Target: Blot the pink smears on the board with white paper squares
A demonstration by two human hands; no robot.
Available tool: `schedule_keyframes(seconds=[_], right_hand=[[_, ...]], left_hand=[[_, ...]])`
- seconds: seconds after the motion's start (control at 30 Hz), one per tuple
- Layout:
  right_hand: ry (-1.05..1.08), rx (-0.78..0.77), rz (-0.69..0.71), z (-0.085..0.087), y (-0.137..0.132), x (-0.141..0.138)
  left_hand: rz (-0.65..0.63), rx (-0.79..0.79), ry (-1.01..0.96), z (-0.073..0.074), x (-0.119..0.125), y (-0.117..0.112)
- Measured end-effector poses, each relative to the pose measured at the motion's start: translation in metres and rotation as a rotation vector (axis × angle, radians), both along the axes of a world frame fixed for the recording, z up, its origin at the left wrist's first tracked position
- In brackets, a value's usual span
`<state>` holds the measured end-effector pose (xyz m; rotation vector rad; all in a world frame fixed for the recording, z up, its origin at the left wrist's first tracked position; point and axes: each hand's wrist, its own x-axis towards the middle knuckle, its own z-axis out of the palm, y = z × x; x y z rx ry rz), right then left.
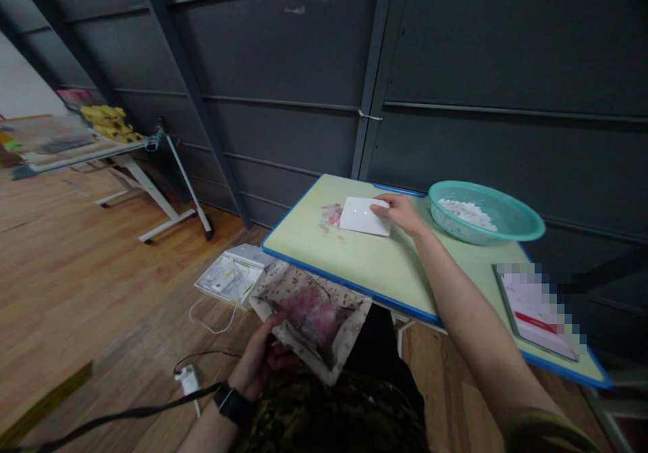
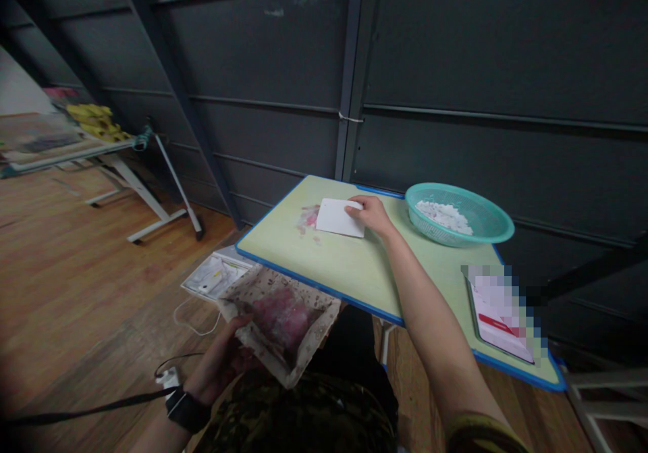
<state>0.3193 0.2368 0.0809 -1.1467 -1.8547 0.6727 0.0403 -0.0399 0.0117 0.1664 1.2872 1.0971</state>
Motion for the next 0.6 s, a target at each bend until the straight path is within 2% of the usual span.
schedule_keyframes(seconds=[0.3, 0.47, 0.6], right_hand=[[-0.030, 0.007, 0.000, -0.0009, 0.0007, -0.0027], [-0.030, 0.072, -0.028, -0.0005, 0.0008, -0.0023], [-0.036, -0.003, 0.012, 0.0009, -0.0005, -0.0027]], left_hand=[[-0.006, -0.023, -0.019, 0.0033, 0.0014, -0.0008], [0.004, 0.001, 0.003, 0.0016, 0.0004, -0.0001], [0.003, -0.022, 0.015, 0.0023, 0.0007, 0.0006]])
